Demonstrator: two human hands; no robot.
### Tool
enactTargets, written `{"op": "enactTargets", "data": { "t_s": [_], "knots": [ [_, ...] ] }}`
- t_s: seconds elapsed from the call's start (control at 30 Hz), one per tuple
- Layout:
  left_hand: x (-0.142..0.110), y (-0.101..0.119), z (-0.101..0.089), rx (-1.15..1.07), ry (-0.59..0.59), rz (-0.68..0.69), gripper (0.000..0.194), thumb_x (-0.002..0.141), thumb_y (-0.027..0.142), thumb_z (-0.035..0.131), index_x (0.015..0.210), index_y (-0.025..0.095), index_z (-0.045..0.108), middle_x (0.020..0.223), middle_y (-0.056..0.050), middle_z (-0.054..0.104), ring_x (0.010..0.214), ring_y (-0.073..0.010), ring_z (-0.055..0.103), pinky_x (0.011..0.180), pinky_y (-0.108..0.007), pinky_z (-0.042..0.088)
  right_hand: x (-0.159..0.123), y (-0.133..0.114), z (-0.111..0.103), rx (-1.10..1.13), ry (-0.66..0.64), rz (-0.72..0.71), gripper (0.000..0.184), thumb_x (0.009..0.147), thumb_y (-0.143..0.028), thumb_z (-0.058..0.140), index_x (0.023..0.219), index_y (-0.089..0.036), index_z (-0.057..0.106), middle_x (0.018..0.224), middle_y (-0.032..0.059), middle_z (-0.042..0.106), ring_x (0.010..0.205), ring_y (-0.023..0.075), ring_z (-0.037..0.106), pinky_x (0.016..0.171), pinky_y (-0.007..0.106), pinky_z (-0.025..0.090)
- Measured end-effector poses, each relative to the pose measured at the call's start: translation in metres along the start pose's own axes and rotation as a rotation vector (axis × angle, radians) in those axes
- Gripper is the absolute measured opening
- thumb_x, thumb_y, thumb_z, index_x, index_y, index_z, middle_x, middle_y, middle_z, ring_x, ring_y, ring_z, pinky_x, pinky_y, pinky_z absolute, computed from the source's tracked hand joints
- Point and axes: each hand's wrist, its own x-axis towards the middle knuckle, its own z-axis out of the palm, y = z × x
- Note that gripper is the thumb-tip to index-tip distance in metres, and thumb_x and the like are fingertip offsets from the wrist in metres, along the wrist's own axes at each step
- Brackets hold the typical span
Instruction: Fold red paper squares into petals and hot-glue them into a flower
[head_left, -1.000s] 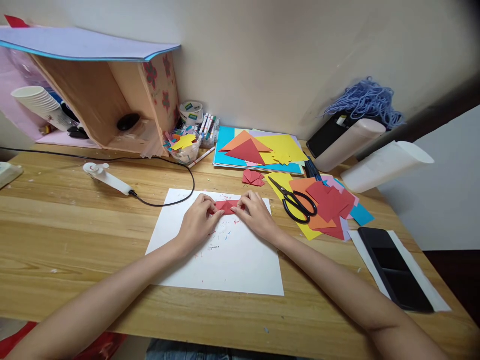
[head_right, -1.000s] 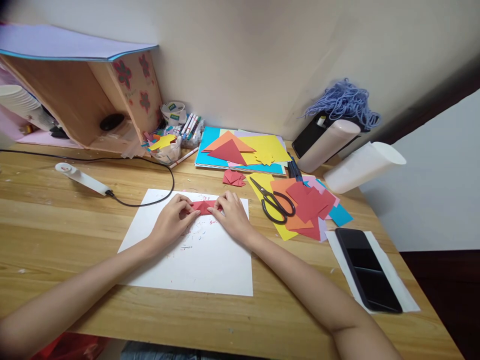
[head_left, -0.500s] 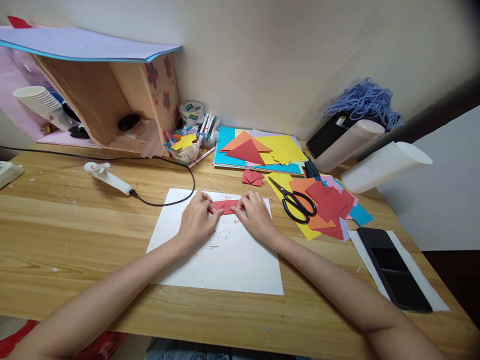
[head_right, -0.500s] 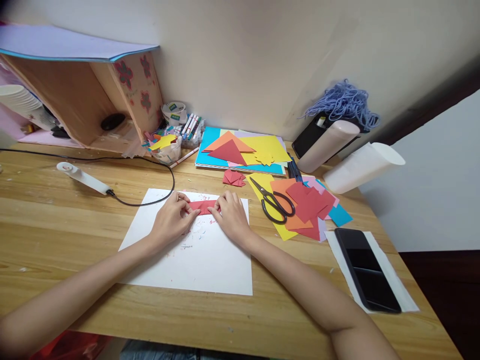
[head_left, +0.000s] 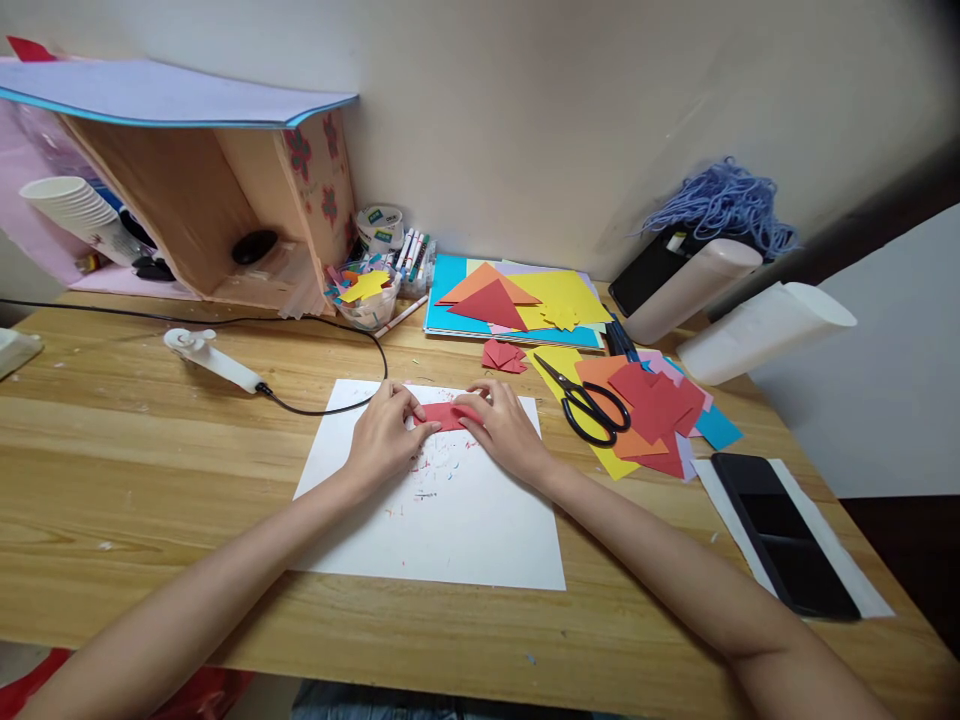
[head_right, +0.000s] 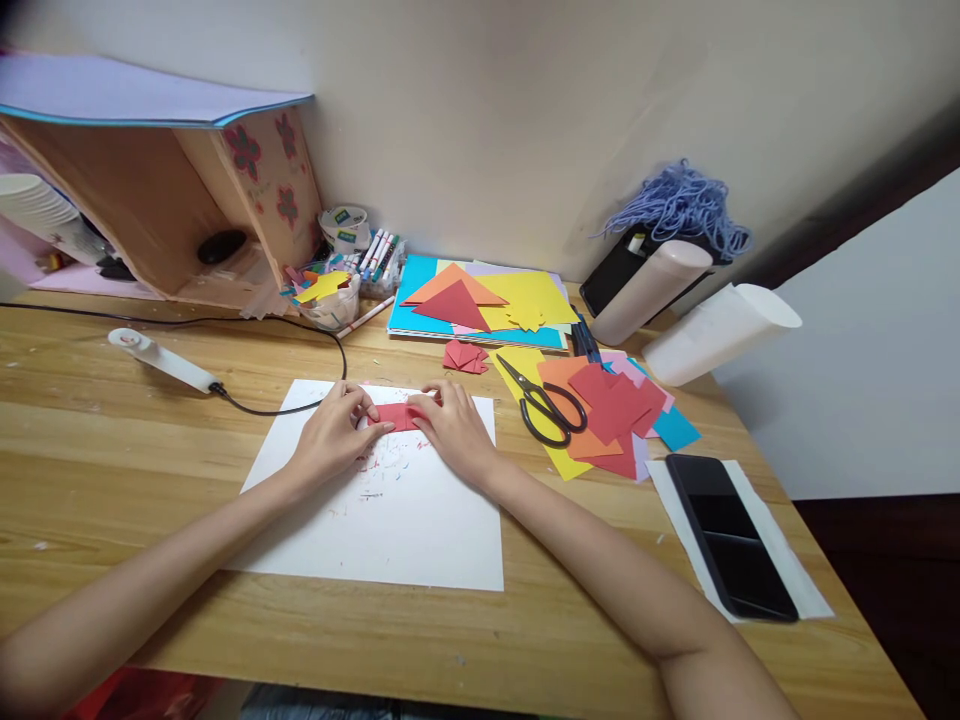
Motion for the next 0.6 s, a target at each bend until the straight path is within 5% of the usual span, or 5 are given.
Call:
{"op": "enactTargets", "data": {
  "t_s": [0.2, 0.6],
  "knots": [
    [-0.001, -0.003, 0.002, -0.024, 0.022, 0.038, 0.021, 0.072, 0.040, 0.059, 0.072, 0.020, 0.053, 0.089, -0.001, 0.050, 0.076, -0.0155, 0.051, 0.061, -0.026, 0.038, -0.003, 0.008, -0.001, 0.002, -0.092, -0.296, 0.015, 0.085, -0.026, 0.050, 0.089, -0.026, 0.064, 0.104, 0.0049, 0.057, 0.090, 0.0176, 0.049, 0.075, 0.031, 0.040],
    [-0.002, -0.006, 0.007, 0.002, 0.055, 0.134, 0.019, 0.075, 0.035, 0.059, 0.089, 0.022, 0.059, 0.091, -0.003, 0.051, 0.081, -0.0174, 0.051, 0.068, -0.029, 0.041, -0.005, 0.017, 0.000, 0.093, -0.023, -0.364, 0.017, 0.085, -0.021, 0.049, 0.089, -0.023, 0.065, 0.096, 0.0057, 0.060, 0.085, 0.0164, 0.051, 0.068, 0.029, 0.042]
  ]
}}
